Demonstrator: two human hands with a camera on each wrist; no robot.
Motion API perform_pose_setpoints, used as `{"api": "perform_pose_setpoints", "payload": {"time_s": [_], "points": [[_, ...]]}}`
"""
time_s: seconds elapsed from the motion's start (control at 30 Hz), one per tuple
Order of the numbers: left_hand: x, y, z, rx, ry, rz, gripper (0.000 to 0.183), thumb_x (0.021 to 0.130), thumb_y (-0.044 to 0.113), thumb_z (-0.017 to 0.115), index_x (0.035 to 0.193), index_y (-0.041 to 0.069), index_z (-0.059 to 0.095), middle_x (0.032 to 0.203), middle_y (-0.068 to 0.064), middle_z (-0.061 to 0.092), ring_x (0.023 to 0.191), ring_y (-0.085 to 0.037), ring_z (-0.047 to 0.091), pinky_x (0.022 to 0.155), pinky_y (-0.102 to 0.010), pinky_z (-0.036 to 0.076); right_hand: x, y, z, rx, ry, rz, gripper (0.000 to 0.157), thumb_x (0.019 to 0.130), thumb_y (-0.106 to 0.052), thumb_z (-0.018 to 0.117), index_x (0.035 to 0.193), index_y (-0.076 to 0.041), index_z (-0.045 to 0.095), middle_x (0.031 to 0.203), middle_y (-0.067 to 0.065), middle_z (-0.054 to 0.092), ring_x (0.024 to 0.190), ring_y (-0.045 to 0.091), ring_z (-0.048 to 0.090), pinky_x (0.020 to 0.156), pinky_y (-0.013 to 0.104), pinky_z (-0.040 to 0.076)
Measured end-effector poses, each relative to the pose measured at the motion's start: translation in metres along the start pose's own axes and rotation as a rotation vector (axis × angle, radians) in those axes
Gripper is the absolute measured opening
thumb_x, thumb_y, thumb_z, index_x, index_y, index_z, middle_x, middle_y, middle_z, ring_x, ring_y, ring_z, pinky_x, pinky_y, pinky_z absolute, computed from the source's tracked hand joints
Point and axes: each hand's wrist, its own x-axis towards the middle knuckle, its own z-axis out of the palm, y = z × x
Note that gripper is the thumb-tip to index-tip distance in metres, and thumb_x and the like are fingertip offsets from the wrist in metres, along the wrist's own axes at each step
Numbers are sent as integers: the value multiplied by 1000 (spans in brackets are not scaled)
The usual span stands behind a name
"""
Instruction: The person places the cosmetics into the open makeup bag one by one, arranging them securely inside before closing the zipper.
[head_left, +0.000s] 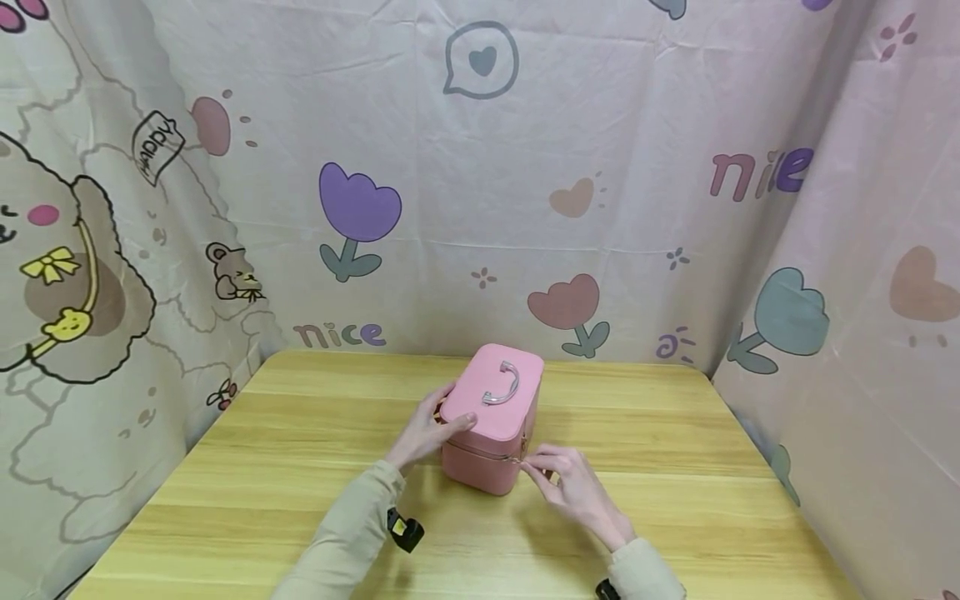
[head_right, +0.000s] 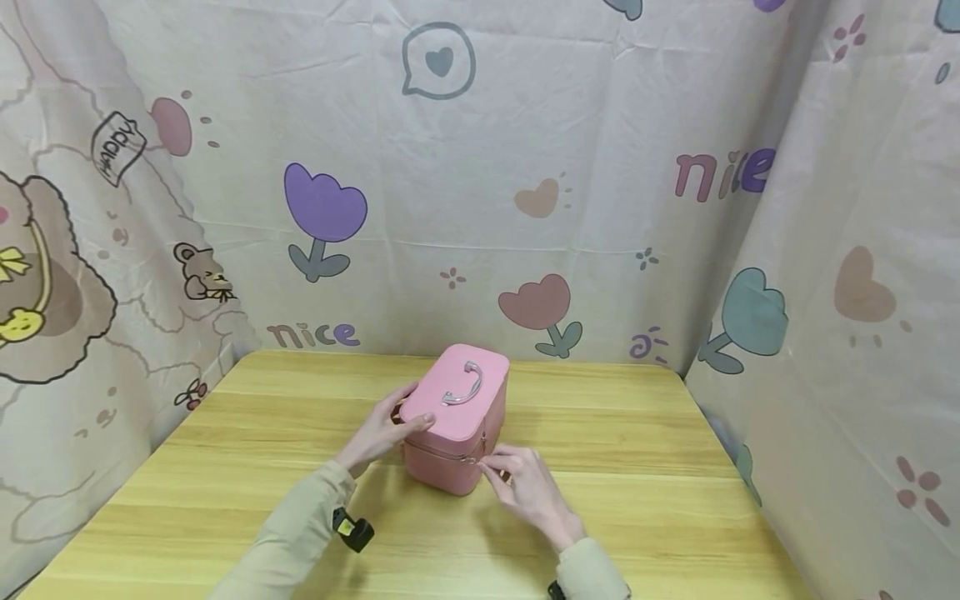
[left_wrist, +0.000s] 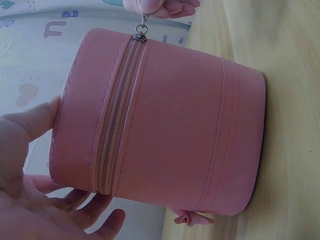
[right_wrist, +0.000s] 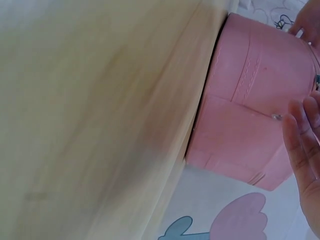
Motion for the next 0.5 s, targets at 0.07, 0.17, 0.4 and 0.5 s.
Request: {"api": "perform_pose_setpoints", "payload": {"time_s": [0.07, 0.17, 0.4, 0.5], "points": [[0, 1, 0, 8, -6, 6, 82, 91, 23, 73, 155, -3, 30, 146, -30, 49, 128, -40, 55, 110, -50, 49, -1, 2, -1, -8, 4, 1, 8, 84, 3, 73, 86, -3, 77, 77, 0, 72, 64, -5, 56, 55, 5, 47], [-1, 2, -1, 8, -10, 8, 81, 91, 22, 72, 155, -3, 30, 147, -31, 47, 131, -42, 53, 112, -52, 47, -1, 4, -3, -8, 13, 2, 9, 83, 4, 73, 86, -3, 78, 76, 0, 72, 64, -5, 56, 56, 5, 47], [-3, 5, -1, 2, -11, 14, 79, 91, 19, 72, 155, -4, 30, 147, -31, 47, 129, -42, 55, 110, -52, 49, -1, 9, -6, -8, 33, 36, 11, 84, 5, 72, 84, -5, 77, 75, 1, 72, 63, -5, 56, 57, 4, 47], [-3, 5, -1, 12, -9, 8, 80, 91, 20, 72, 155, -4, 30, 148, -31, 46, 129, -42, 55, 110, -52, 49, -2, 11, -7, -15, 44, 65, 11, 84, 5, 71, 84, -4, 77, 74, 4, 72, 62, -4, 56, 55, 5, 47]]}}
